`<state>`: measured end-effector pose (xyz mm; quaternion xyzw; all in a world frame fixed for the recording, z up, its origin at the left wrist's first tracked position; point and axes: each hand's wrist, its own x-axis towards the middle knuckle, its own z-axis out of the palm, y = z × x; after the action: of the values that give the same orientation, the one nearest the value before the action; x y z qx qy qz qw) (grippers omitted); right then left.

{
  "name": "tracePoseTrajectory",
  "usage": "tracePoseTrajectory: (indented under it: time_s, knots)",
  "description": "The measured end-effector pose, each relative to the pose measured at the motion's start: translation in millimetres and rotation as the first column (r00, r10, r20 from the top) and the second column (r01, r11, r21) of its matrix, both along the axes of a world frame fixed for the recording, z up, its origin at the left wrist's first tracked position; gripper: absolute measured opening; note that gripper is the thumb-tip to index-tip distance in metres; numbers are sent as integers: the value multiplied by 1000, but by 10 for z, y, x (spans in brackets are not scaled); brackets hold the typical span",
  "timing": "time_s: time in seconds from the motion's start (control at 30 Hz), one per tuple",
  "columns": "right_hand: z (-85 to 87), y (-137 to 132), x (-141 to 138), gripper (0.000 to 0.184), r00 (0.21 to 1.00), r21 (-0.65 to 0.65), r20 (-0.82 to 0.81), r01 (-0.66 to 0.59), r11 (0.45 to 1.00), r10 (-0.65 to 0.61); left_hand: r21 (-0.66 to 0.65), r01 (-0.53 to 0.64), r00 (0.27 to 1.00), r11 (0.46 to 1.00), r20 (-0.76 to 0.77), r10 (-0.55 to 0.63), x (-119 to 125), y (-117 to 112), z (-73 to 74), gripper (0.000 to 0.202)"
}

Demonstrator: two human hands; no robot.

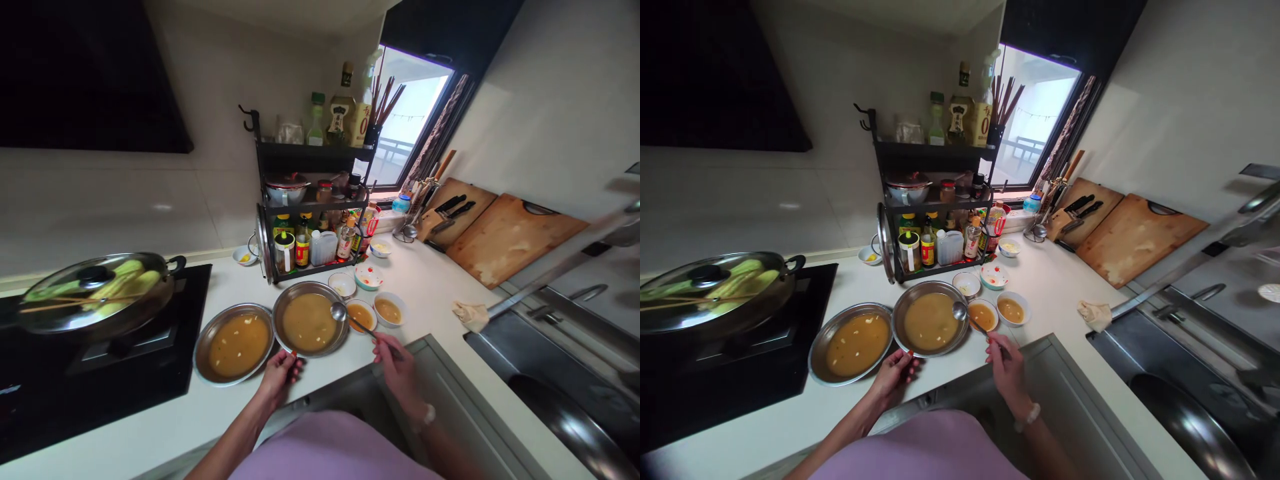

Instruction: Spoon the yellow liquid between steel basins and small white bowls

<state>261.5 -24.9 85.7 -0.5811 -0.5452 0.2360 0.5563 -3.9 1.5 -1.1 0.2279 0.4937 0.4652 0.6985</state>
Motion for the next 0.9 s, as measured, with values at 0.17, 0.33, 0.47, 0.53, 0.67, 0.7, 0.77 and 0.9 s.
tracePoseTrajectory:
  time_s: [0.17, 0.33, 0.47, 0.53, 0.67, 0.7, 0.77, 0.9]
  knots:
    - [-216, 97, -200, 33, 992, -47, -21, -129, 991, 128, 1, 2, 1000, 1000, -12, -2, -5, 0, 13, 40]
    - [-276, 142, -320, 39, 965, -156, -264, -43, 987, 1, -11, -8, 1000, 1000, -17, 8, 6, -2, 35, 38]
    - [-241, 179, -327, 37, 876, -221, -464, 31, 975, -133, -16, -9, 1000, 1000, -10, 9, 12, -8, 41, 37]
    - [-207, 178, -308, 35, 848, -235, -507, 37, 971, -155, -11, -6, 1000, 1000, -2, 6, 11, -10, 45, 38]
    - [-132, 138, -246, 31, 813, -228, -561, 28, 973, -155, -11, -1, 1000, 1000, -1, 1, 4, -11, 60, 38]
    - [-112, 125, -228, 30, 811, -224, -566, 25, 974, -150, -12, 0, 1000, 1000, -1, 0, 1, -10, 61, 38]
    - [-68, 103, -187, 29, 812, -219, -565, 23, 976, -146, -11, 1, 1000, 1000, 0, -1, -3, -10, 57, 38]
    - [28, 78, -97, 27, 821, -214, -546, 55, 975, -166, 1, 0, 1000, 1000, 2, 0, -8, -13, 40, 36]
